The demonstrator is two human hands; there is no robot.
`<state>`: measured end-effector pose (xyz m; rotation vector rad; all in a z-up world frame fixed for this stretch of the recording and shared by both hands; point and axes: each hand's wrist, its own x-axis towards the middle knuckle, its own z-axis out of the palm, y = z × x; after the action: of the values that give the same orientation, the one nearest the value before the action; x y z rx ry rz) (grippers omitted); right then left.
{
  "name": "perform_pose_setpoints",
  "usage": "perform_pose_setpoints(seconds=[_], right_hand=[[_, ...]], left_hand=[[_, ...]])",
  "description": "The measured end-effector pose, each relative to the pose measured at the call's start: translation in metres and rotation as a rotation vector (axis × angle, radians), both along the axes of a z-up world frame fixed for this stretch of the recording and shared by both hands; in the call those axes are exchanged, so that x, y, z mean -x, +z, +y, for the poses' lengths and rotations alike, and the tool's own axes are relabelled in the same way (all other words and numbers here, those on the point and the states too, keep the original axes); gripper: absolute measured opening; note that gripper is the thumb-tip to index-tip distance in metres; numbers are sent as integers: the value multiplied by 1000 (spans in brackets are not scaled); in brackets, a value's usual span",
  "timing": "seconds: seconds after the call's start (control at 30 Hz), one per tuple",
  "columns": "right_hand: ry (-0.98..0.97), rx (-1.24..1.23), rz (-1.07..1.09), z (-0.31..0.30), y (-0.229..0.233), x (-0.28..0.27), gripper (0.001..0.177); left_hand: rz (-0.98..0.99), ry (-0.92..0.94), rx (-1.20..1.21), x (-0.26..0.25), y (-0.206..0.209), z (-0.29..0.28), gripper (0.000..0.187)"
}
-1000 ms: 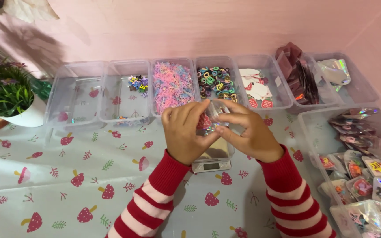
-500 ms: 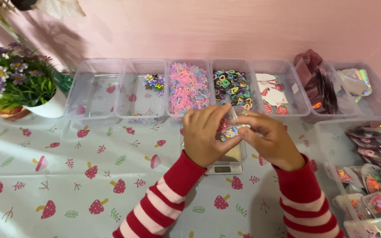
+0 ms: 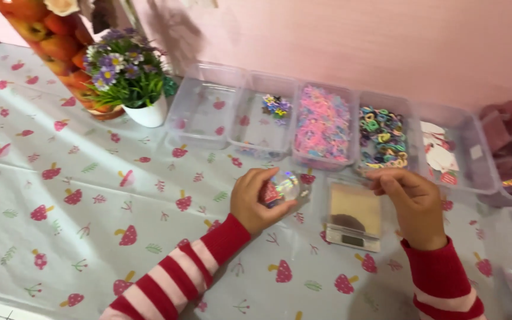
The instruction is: The person is sorting and packing various small accessories like beads and charms into small holographic bags, using a digital scale to check weights.
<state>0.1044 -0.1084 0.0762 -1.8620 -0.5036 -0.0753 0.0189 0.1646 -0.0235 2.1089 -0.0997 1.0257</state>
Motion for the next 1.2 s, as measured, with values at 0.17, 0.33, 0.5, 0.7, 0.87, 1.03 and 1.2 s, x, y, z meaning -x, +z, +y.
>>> perform_pose_setpoints(seconds=[0.17, 0.33, 0.5, 0.7, 0.87, 1.03, 1.2], right_hand=[[100, 144, -48, 66, 14, -16, 23], [181, 269, -227, 156, 27, -92, 24], [172, 908, -436, 247, -18, -203, 14], [353, 1413, -487, 293, -76, -249, 17], [406, 1475, -476, 297, -81, -243, 11], [448, 1245, -124, 298, -34, -206, 25], [245, 1329, -547, 282, -46, -255, 23]], left_hand=[[101, 71, 220, 9, -14, 16, 68], [116, -66, 229, 10, -7, 15, 72], [216, -95, 401, 7, -4, 14, 72], [256, -100, 402, 6, -1, 14, 77], [222, -111, 379, 5, -3, 15, 78], [193, -111, 370, 6, -1, 15, 76], [218, -102, 390, 5, -1, 14, 77]])
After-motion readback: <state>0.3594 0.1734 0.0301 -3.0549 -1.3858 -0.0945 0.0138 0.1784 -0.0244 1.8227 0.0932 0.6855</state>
